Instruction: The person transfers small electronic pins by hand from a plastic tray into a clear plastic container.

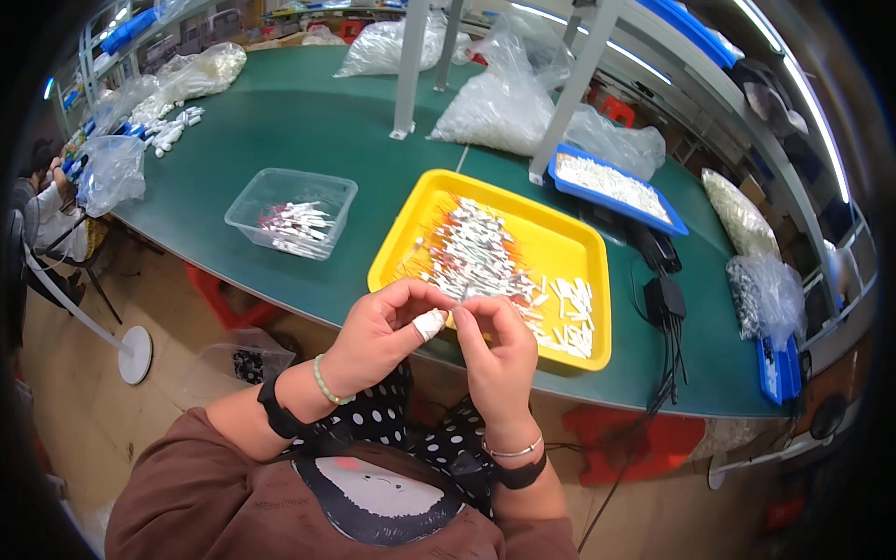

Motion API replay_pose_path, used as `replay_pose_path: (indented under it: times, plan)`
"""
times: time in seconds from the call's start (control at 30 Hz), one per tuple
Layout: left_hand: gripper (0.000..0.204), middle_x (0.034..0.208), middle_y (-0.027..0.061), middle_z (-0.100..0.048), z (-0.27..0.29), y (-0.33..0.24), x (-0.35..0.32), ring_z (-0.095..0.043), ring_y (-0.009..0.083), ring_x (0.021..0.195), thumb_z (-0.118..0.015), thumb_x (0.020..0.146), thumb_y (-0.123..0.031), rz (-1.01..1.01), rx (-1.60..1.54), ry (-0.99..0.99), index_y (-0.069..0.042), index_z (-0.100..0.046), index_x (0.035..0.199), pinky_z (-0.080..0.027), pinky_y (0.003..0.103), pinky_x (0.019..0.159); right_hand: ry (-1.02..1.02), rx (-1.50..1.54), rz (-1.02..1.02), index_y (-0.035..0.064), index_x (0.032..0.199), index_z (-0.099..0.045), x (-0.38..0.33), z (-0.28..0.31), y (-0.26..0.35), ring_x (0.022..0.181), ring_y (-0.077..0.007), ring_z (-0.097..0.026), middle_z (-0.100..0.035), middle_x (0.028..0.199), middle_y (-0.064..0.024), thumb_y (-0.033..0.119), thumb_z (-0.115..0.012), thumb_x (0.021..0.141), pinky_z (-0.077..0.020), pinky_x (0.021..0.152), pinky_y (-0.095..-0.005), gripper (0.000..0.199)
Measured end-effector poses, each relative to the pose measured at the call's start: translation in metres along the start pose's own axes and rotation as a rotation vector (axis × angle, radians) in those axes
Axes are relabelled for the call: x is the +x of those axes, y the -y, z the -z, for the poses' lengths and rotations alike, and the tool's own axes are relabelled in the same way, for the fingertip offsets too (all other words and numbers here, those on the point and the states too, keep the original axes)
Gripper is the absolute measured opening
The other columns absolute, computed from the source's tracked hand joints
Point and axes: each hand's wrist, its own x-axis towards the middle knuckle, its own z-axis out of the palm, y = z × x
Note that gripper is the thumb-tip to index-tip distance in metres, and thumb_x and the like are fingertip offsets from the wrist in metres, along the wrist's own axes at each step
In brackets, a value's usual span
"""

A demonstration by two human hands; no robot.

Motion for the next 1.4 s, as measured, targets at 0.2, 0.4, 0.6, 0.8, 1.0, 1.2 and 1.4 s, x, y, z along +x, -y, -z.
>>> replay_pose_path:
  times: [0.2, 0.4, 0.6, 0.8, 1.0, 1.2, 1.4]
  plan:
    - [0.018, 0.111, 0.0017, -0.064, 0.014, -0.014, 0.000, -0.061, 0.0081, 0.100, -0.066, 0.095, -0.009, 0.020, 0.004, 0.071, -0.001, -0.069, 0.112, -0.050, 0.023, 0.088, 0.162, -0.495, 0.201, -0.0025, 0.092, -0.064, -0.010, -0.002, 0.008, 0.078, -0.0162, -0.063, -0.062, 0.087, -0.0085, 0.000, -0.068, 0.089, -0.0504, 0.073, -0.0267, 0.006]
    - [0.016, 0.105, 0.0040, -0.068, 0.017, -0.022, -0.005, -0.066, 0.0092, 0.091, -0.067, 0.095, -0.009, 0.076, -0.017, 0.023, -0.001, -0.068, 0.109, -0.054, 0.024, 0.083, 0.122, -0.459, 0.249, -0.0029, 0.096, -0.068, -0.018, -0.005, 0.006, 0.077, -0.0133, -0.060, -0.064, 0.088, -0.0070, -0.003, -0.070, 0.087, -0.0477, 0.070, -0.0238, 0.009]
    - [0.019, 0.104, 0.0076, -0.069, 0.020, -0.021, -0.005, -0.070, 0.0153, 0.092, -0.067, 0.096, -0.012, 0.084, -0.282, -0.118, 0.000, -0.065, 0.110, -0.059, 0.029, 0.085, 0.019, -0.373, 0.194, -0.0021, 0.100, -0.074, -0.023, -0.006, 0.006, 0.077, -0.0123, -0.061, -0.068, 0.088, -0.0072, -0.003, -0.074, 0.084, -0.0480, 0.071, -0.0231, 0.016]
    - [0.018, 0.104, 0.0069, -0.068, 0.017, -0.015, -0.009, -0.069, 0.0151, 0.092, -0.066, 0.097, -0.012, 0.045, -0.265, -0.121, 0.001, -0.065, 0.110, -0.059, 0.029, 0.085, 0.009, -0.385, 0.186, -0.0018, 0.102, -0.074, -0.025, -0.006, 0.004, 0.077, -0.0123, -0.061, -0.068, 0.088, -0.0073, -0.003, -0.075, 0.083, -0.0482, 0.071, -0.0232, 0.018]
    - [0.018, 0.104, 0.0051, -0.068, 0.020, -0.006, -0.012, -0.067, 0.0121, 0.095, -0.066, 0.096, -0.009, 0.050, -0.236, 0.006, 0.002, -0.066, 0.111, -0.056, 0.026, 0.085, 0.019, -0.403, 0.274, -0.0032, 0.101, -0.073, -0.026, -0.011, -0.001, 0.074, -0.0094, -0.056, -0.065, 0.088, -0.0051, -0.006, -0.073, 0.084, -0.0437, 0.065, -0.0206, 0.017]
    - [0.014, 0.103, 0.0081, -0.069, 0.020, -0.010, -0.010, -0.069, 0.0169, 0.096, -0.062, 0.098, -0.009, 0.012, -0.183, -0.003, 0.001, -0.064, 0.108, -0.057, 0.030, 0.088, -0.005, -0.634, 0.407, 0.0007, 0.101, -0.073, -0.025, -0.009, 0.007, 0.072, -0.0180, -0.062, -0.067, 0.086, -0.0106, -0.005, -0.075, 0.081, -0.0496, 0.066, -0.0263, 0.021]
    - [0.019, 0.097, 0.0064, -0.071, 0.022, -0.008, -0.006, -0.069, 0.0134, 0.090, -0.060, 0.101, -0.018, 0.048, -0.108, -0.092, -0.001, -0.064, 0.109, -0.056, 0.028, 0.083, -0.011, -0.773, 0.631, 0.0001, 0.103, -0.069, -0.014, -0.007, 0.009, 0.071, -0.0197, -0.064, -0.067, 0.084, -0.0121, -0.006, -0.073, 0.082, -0.0501, 0.064, -0.0271, 0.022]
